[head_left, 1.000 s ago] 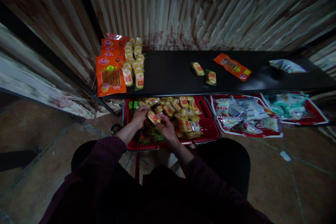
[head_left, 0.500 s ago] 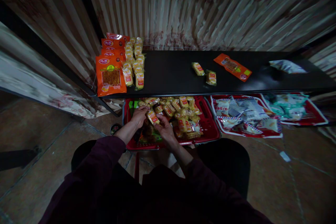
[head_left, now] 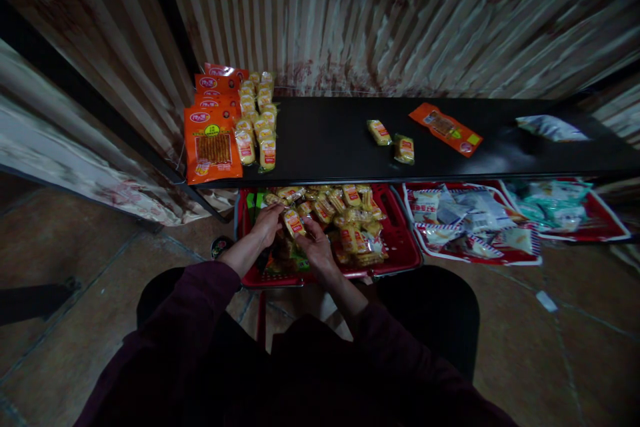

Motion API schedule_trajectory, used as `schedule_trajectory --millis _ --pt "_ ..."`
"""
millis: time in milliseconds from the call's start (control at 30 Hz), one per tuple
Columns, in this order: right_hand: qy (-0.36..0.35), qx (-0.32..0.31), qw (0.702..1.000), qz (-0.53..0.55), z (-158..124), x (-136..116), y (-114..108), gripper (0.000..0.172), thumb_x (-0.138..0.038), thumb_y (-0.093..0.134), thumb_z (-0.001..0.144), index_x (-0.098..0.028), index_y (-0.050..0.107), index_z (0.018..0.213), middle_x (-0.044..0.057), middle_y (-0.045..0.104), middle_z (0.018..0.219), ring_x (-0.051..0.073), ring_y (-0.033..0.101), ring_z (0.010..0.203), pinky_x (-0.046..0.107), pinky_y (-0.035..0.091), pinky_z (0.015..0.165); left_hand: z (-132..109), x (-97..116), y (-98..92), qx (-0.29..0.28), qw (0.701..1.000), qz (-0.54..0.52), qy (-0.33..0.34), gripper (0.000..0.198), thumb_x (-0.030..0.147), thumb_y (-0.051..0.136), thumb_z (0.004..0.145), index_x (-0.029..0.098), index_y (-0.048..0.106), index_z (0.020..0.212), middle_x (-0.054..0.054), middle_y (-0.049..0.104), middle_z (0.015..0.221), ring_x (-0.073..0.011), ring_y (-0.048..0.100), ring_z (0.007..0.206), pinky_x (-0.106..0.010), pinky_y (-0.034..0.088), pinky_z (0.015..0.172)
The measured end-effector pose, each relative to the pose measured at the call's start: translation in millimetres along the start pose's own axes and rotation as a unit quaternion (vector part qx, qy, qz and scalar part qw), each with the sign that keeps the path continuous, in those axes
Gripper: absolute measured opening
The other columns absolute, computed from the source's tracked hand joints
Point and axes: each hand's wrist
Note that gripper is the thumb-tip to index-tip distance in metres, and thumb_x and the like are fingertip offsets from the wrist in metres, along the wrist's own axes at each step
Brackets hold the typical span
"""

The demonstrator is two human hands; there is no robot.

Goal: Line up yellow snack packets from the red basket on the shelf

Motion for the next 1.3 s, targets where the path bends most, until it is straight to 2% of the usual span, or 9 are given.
schedule_trajectory --millis 167,333,600,767,1000,1167,1300 --pt "-0.027 0.004 0.999 -0.019 0 -5 1 0.047 -0.033 0.071 0.062 -0.024 0.063 0.107 0.004 0.066 0.106 0.022 0.06 0.095 0.037 0.047 0.087 -5 2 -0.2 -0.008 1.0 0.015 -0.006 0.015 0.022 0.069 0.065 0.016 0.065 0.078 -0.005 0.068 0.084 -0.0141 0.06 0.073 -0.027 0.044 0.067" --pt "-0.042 0.003 0.999 -0.025 -2 -9 3 0.045 -0.032 0.071 0.062 -0.023 0.064 0.105 0.004 0.067 0.102 0.021 0.06 0.094 0.038 0.045 0.089 -6 3 -0.1 -0.005 1.0 0.026 0.001 0.014 0.02 0.068 0.065 0.016 0.064 0.077 -0.004 0.067 0.083 -0.0127 0.06 0.07 -0.025 0.043 0.065" --pt "-0.035 -0.022 0.999 0.001 -7 -14 5 0.045 -0.038 0.071 0.065 -0.024 0.063 0.107 0.005 0.066 0.107 0.023 0.06 0.098 0.036 0.049 0.085 -2 1 -0.9 0.002 1.0 0.006 0.004 0.012 0.019 0.067 0.069 0.017 0.061 0.079 -0.002 0.065 0.078 -0.0108 0.056 0.064 -0.024 0.042 0.061" --pt "-0.01 -0.037 0.999 0.038 -14 -22 7 0.051 -0.043 0.073 0.064 -0.024 0.061 0.11 0.006 0.065 0.111 0.023 0.061 0.094 0.035 0.051 0.079 -3 3 -0.3 0.0 1.0 -0.017 0.004 0.009 0.018 0.067 0.07 0.016 0.061 0.076 -0.001 0.063 0.074 -0.0098 0.056 0.063 -0.022 0.042 0.06" --pt "0.035 -0.018 0.996 0.081 -22 -36 12 0.046 -0.045 0.071 0.067 -0.025 0.061 0.107 0.005 0.064 0.11 0.021 0.062 0.09 0.032 0.052 0.074 -4 5 2.0 -0.008 0.999 -0.04 -0.005 0.005 0.015 0.065 0.072 0.016 0.06 0.074 0.0 0.061 0.071 -0.0094 0.055 0.06 -0.024 0.044 0.062" --pt "0.029 -0.006 0.997 0.073 -19 -33 13 0.05 -0.044 0.073 0.064 -0.024 0.06 0.108 0.006 0.065 0.108 0.021 0.062 0.087 0.031 0.052 0.069 -6 6 2.7 -0.004 0.999 -0.043 -0.005 0.007 0.015 0.066 0.072 0.016 0.06 0.075 -0.001 0.063 0.074 -0.0091 0.055 0.063 -0.023 0.043 0.063" --pt "0.001 0.005 0.998 0.063 -18 -29 14 0.046 -0.043 0.071 0.065 -0.023 0.061 0.106 0.005 0.066 0.107 0.021 0.062 0.09 0.031 0.051 0.071 -8 7 2.6 0.009 1.0 0.006 -0.003 0.01 0.02 0.068 0.071 0.016 0.062 0.078 -0.001 0.063 0.076 -0.0093 0.056 0.062 -0.023 0.042 0.061"
Point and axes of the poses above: each hand's wrist, its own z-axis towards the middle knuckle, its own y-axis out of the palm, x = y × z
